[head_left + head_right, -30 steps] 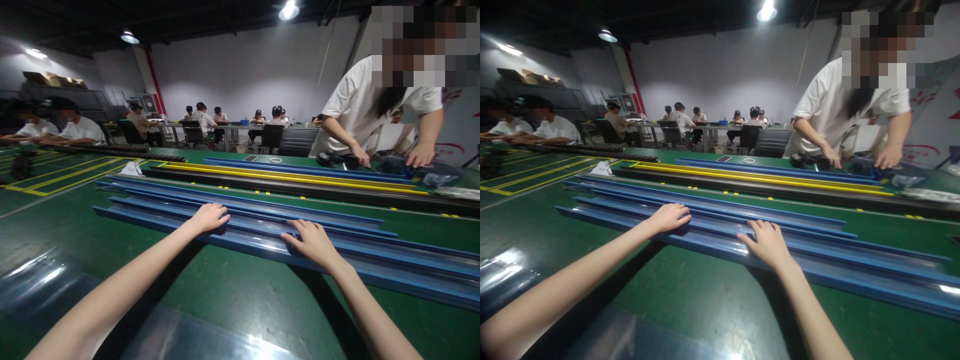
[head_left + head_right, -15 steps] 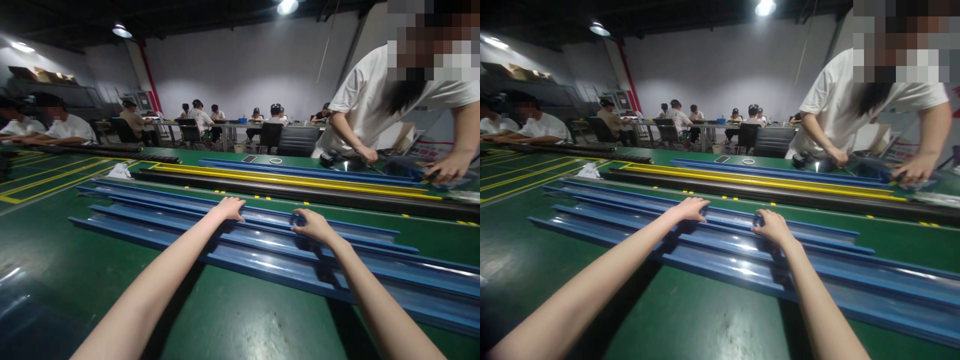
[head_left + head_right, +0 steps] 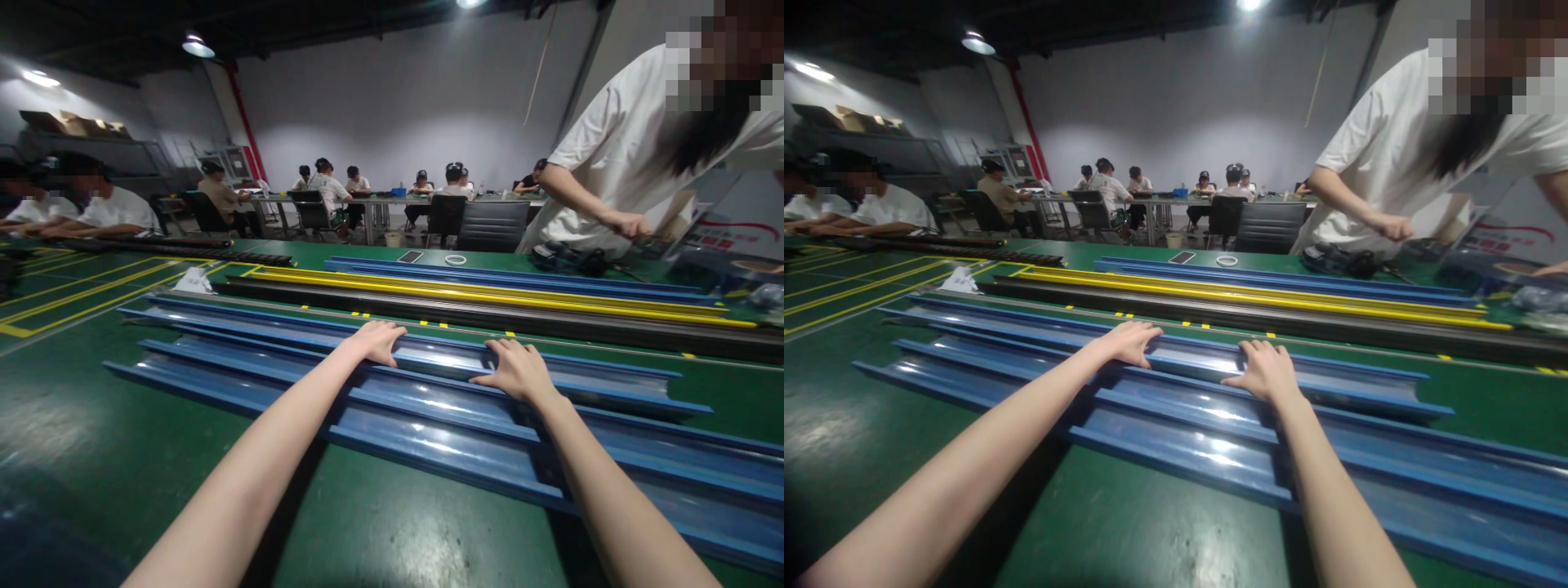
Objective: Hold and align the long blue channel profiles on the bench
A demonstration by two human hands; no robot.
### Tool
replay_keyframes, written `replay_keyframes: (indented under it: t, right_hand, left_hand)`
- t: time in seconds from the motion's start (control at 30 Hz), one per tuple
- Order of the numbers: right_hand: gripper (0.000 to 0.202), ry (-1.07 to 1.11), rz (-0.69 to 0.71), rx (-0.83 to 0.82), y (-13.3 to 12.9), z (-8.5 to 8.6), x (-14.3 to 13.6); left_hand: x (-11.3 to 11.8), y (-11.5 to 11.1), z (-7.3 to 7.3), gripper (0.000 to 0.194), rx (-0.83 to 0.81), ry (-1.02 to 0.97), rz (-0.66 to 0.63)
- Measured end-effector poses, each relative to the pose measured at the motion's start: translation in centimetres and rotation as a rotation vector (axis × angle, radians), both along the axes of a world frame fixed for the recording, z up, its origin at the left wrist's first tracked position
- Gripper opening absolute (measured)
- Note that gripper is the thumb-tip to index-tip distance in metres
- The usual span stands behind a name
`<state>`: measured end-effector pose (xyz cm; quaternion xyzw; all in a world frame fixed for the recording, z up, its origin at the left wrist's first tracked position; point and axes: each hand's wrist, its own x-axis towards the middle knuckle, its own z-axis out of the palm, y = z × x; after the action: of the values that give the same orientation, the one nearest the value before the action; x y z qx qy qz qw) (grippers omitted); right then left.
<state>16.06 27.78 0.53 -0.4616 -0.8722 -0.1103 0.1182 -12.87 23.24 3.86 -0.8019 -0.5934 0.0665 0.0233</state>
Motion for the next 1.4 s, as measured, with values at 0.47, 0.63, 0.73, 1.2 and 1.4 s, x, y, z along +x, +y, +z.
replay_keyframes:
  t: [0.47,0.63,0.73,1.2,1.4]
  right_hand:
    - [0.072,-0.132,0.032,0.391,-5.6,10.6,1.4]
    - [0.074,-0.136,-0.013,0.35,-10.2,12.2,2.3]
    - [0.075,-0.125,-0.026,0.291,-13.0,11.5,2.4]
    - [0.07,-0.103,0.052,0.156,-21.7,6.7,-0.7]
    - [0.069,-0.025,0.041,0.098,-23.2,4.6,-0.3]
  left_hand:
    - [0.2,-5.2,9.2,0.086,0.139,0.058,-0.006]
    - [1.0,-9.2,11.3,0.086,0.12,0.064,-0.049]
    - [1.2,-11.8,11.2,0.088,0.081,0.063,-0.036]
    - [-1.5,-21.0,5.8,0.092,-0.015,0.036,0.063]
    - [-1.5,-21.9,4.0,0.094,-0.046,0.027,0.041]
